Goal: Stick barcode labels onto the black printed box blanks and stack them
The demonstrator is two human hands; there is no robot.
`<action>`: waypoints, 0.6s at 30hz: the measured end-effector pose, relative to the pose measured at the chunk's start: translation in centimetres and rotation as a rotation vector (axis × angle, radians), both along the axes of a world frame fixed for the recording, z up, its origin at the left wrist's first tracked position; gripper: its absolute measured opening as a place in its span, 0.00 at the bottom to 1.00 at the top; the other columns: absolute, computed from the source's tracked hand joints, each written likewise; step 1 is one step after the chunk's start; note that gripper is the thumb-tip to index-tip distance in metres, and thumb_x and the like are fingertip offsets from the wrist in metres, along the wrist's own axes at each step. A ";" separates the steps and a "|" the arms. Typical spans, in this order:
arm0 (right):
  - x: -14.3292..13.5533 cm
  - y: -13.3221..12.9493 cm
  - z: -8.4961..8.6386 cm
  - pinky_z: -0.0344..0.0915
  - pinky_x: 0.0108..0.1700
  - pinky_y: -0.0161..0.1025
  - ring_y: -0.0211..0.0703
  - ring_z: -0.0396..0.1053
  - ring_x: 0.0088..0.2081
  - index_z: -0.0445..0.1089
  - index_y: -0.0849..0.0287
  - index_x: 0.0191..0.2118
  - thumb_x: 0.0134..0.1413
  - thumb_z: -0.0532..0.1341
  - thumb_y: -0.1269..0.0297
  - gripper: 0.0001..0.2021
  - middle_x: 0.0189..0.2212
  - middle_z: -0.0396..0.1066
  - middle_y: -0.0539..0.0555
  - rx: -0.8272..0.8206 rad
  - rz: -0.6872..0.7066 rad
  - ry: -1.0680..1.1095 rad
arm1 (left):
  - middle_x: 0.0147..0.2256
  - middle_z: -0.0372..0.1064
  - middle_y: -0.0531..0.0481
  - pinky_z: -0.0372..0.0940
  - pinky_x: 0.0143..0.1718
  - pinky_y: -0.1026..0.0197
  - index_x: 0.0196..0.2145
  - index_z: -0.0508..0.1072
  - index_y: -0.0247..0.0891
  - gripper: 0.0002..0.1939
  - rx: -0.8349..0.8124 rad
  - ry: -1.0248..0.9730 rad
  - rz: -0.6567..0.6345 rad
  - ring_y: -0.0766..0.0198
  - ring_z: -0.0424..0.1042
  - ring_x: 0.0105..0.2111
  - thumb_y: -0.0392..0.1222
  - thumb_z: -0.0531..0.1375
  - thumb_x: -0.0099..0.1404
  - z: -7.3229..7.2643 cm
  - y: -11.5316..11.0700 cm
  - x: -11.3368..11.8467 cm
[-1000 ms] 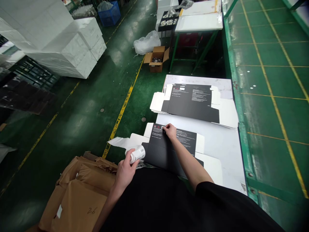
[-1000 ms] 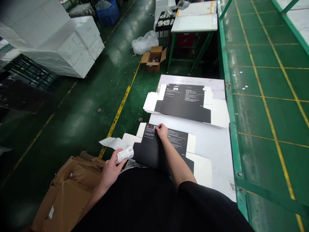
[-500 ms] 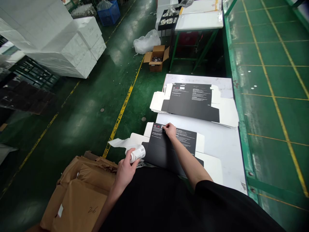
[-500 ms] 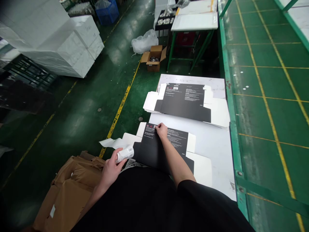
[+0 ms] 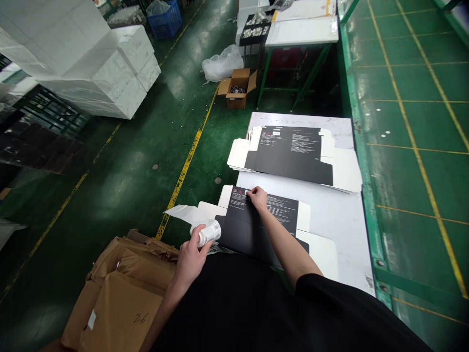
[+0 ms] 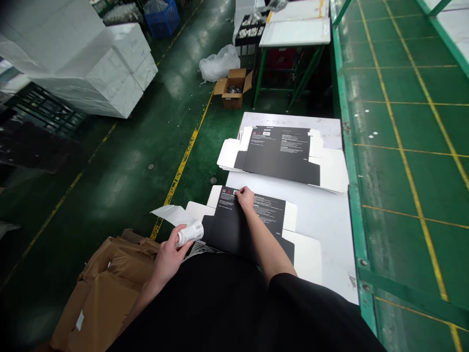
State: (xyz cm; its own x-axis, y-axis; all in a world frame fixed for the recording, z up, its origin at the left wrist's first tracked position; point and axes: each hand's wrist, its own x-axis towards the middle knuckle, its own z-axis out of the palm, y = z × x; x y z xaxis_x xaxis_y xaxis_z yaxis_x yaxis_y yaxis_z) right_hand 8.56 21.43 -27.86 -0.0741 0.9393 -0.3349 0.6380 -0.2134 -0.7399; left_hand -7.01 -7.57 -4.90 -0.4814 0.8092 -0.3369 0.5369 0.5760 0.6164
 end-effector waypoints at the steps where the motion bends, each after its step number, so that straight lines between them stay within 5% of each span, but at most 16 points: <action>1: 0.0 0.0 0.0 0.59 0.34 0.37 0.43 0.68 0.30 0.65 0.54 0.26 0.46 0.66 0.60 0.09 0.26 0.73 0.49 -0.003 -0.001 -0.002 | 0.46 0.80 0.45 0.67 0.33 0.62 0.58 0.66 0.46 0.22 0.000 -0.002 0.001 0.55 0.81 0.36 0.46 0.59 0.68 0.0 0.0 0.0; 18: 0.0 0.3 0.3 0.61 0.36 0.38 0.45 0.69 0.31 0.66 0.54 0.26 0.46 0.67 0.62 0.09 0.27 0.73 0.52 -0.021 0.023 -0.109 | 0.48 0.80 0.43 0.68 0.35 0.60 0.59 0.65 0.46 0.22 -0.016 -0.006 -0.011 0.53 0.82 0.39 0.47 0.58 0.68 0.0 0.1 0.0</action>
